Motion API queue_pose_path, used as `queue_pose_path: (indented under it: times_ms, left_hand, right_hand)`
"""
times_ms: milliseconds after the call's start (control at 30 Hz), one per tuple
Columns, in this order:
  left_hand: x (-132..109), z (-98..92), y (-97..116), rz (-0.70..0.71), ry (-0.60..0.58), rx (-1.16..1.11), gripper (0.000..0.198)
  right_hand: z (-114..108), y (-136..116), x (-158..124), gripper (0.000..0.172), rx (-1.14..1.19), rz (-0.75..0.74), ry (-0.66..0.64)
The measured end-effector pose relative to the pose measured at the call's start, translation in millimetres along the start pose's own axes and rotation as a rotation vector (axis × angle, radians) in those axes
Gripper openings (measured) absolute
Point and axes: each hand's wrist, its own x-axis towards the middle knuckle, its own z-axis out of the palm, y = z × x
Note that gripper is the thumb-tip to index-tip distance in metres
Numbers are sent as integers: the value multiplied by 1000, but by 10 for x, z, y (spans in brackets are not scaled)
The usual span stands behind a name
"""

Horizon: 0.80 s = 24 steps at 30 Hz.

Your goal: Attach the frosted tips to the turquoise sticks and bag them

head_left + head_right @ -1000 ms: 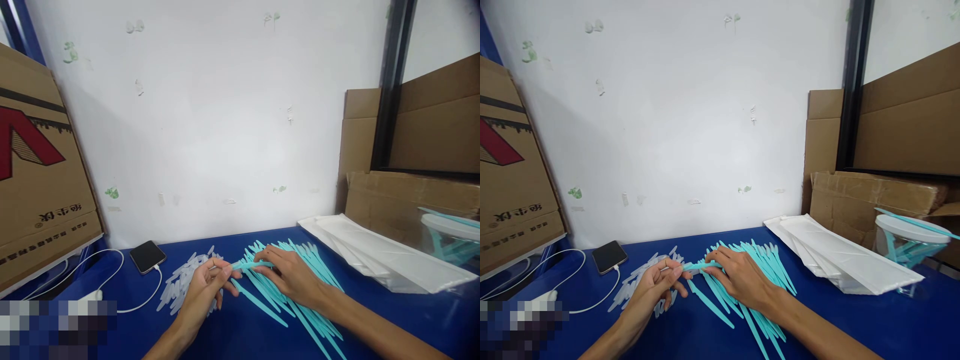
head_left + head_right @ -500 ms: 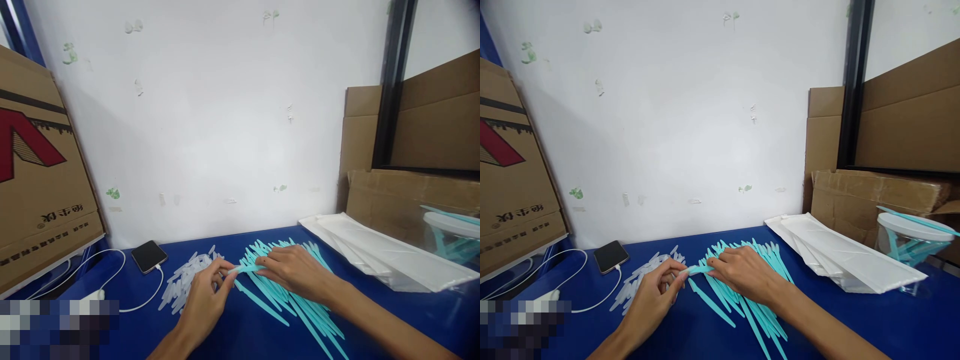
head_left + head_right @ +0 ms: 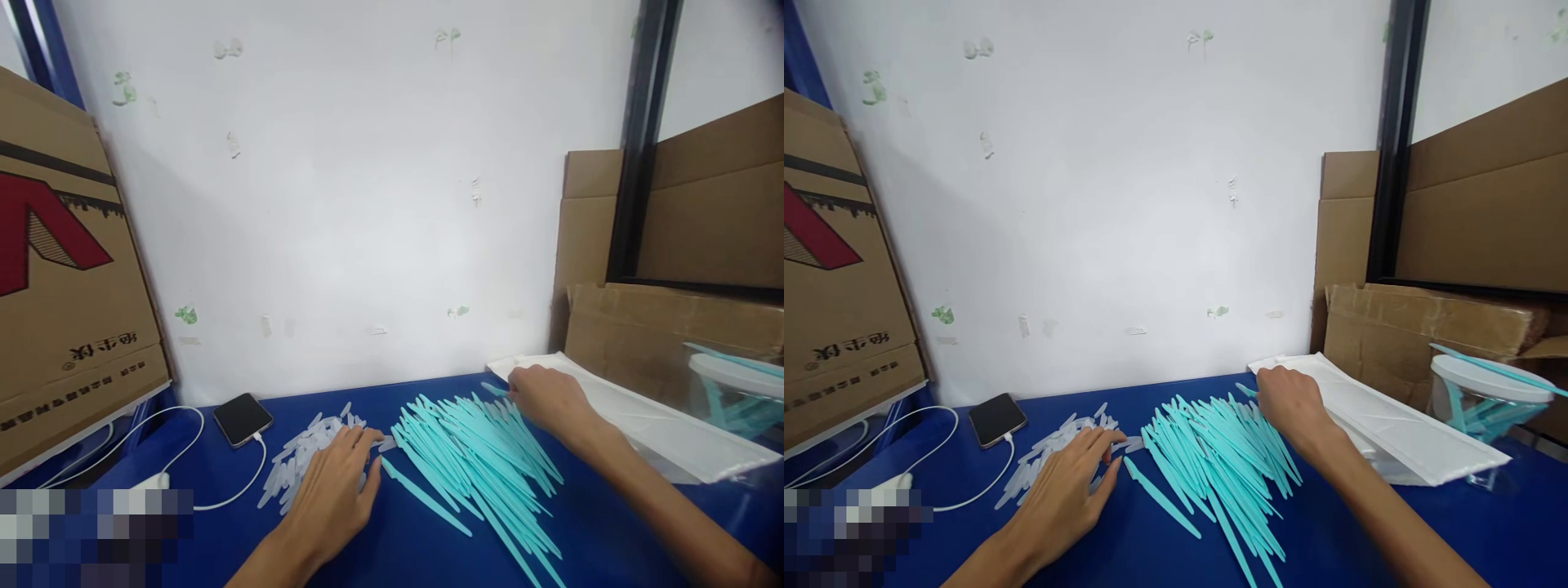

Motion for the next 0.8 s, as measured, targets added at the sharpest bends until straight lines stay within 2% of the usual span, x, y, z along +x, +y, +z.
queue_pose_path:
  times_ms: [100, 267, 500, 667, 800]
  left_hand:
    - [-3, 4, -25, 15, -12, 57, 26]
    - [10, 23, -76, 35, -22, 150, 26]
    - [27, 15, -86, 16, -42, 153, 25]
    - [28, 21, -85, 15, -64, 136, 25]
    - [18, 26, -85, 17, -74, 130, 26]
  right_hand:
    - [62, 38, 16, 18, -6, 16, -68]
    - [152, -67, -3, 18, 2, -11, -153]
    - [71, -169, -51, 18, 25, -93, -114]
    - [119, -179, -41, 17, 26, -100, -144]
    - [154, -153, -35, 23, 16, -85, -133]
